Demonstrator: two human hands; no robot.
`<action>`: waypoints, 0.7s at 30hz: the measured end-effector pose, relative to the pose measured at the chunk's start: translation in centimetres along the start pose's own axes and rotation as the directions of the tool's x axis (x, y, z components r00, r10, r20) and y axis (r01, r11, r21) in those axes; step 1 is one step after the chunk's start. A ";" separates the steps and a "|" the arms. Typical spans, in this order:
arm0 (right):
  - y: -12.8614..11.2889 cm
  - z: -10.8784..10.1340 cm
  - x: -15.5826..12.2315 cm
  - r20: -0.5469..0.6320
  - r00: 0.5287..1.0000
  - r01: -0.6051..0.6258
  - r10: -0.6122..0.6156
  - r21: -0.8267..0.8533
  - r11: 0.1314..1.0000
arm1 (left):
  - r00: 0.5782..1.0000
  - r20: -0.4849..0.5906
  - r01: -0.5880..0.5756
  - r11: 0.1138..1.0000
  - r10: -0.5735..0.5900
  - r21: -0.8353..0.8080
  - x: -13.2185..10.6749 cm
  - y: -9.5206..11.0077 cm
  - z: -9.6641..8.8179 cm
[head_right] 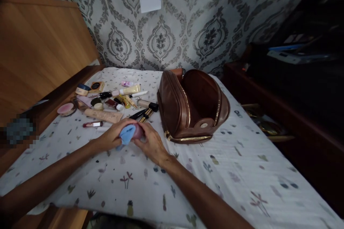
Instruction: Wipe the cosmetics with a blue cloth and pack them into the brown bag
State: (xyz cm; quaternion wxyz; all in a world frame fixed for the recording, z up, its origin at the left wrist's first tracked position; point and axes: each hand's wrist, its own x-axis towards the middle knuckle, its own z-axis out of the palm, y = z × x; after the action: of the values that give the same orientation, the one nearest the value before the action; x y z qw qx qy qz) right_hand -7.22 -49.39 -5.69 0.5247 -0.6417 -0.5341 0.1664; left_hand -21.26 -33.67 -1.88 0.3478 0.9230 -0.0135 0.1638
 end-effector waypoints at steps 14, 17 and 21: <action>-0.7 1.1 3.0 -0.004 0.979 -0.197 0.202 -0.245 0.949 | 0.987 -0.119 0.155 0.840 -0.109 0.520 3.0 -8.9 -5.2; -1.2 1.4 3.5 -0.009 0.976 -0.211 0.217 -0.273 0.938 | 0.979 -0.159 0.190 0.837 -0.125 0.513 3.1 -7.8 -4.5; -1.0 2.0 4.0 -0.050 0.965 -0.263 0.259 -0.209 0.942 | 0.978 -0.176 0.179 0.878 -0.110 0.444 2.3 -4.7 -2.4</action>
State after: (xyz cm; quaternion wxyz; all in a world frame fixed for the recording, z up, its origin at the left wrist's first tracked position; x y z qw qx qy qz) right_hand -7.80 -45.13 -4.21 0.4318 -0.7612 -0.4533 0.1690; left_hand -19.10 -28.35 -2.52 0.1319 0.9629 0.1199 0.2025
